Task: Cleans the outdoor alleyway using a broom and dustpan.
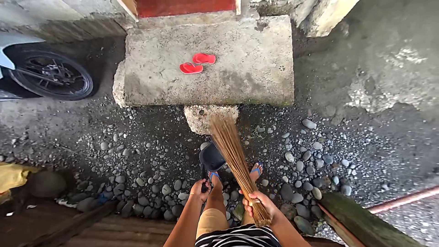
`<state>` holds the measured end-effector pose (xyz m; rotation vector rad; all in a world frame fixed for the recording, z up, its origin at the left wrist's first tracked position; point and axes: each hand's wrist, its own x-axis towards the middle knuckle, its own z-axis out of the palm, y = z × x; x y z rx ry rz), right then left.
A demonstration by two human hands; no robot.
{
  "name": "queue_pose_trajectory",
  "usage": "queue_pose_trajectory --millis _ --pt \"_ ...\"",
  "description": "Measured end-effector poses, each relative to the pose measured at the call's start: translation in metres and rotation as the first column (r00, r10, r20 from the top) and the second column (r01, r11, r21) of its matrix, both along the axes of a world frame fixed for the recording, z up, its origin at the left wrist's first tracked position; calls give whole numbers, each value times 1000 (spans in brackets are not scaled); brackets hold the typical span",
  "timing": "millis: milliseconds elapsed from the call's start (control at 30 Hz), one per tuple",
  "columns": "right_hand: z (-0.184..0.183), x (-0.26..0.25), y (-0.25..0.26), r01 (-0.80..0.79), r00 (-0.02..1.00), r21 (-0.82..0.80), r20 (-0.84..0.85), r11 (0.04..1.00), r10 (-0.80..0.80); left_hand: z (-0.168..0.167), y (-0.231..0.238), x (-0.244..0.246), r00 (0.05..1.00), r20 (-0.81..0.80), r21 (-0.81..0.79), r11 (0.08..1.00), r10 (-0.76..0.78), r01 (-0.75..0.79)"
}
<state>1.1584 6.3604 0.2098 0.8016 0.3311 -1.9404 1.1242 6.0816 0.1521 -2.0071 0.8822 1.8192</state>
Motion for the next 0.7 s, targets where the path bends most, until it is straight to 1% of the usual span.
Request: queue_pose_trajectory --millis 67,100,133,200,267,300,333,433,500,533,567,600,667,700 --pt "-26 -17 -11 -58 998 6 -35 998 58 0 4 4 1000 10 -13 1000 6 -6" --pt "-37 -26 -14 -72 997 45 -11 996 73 1 5 6 1000 10 -24 999 23 -23" --pt "-46 -32 -15 -69 997 96 33 993 66 3 6 8 999 6 -35 999 40 -40" --pt "-61 -30 -7 -23 994 201 111 979 1 7 4 12 998 3 -50 997 65 -65" --pt "-70 -16 15 6 993 246 110 969 -34 10 1 15 997 1 -54 995 79 -79" --pt "-66 -9 28 -6 994 254 104 967 -21 10 1 15 997 1 -52 995 80 -80" --pt "-55 -4 38 -39 994 269 106 962 10 9 0 15 997 -1 -49 996 80 -80" --pt "1 6 57 -121 990 272 109 955 94 5 2 11 996 -1 -55 995 84 -84" --pt "31 10 63 -109 991 237 96 965 88 4 7 5 996 -8 -53 995 87 -87" --pt "36 11 65 -90 993 216 89 972 72 3 9 2 997 -10 -50 996 79 -79" --pt "33 12 66 -75 995 192 73 978 62 2 13 -1 998 -13 -46 997 62 -63" --pt "22 11 67 -64 997 178 50 982 56 1 16 -4 999 -13 -42 998 47 -48" --pt "-15 7 68 -49 999 185 14 982 47 -1 24 -9 1000 -8 -35 999 30 -30" --pt "-37 7 70 -39 999 200 23 979 35 -1 29 -10 1000 -5 -33 999 24 -24"
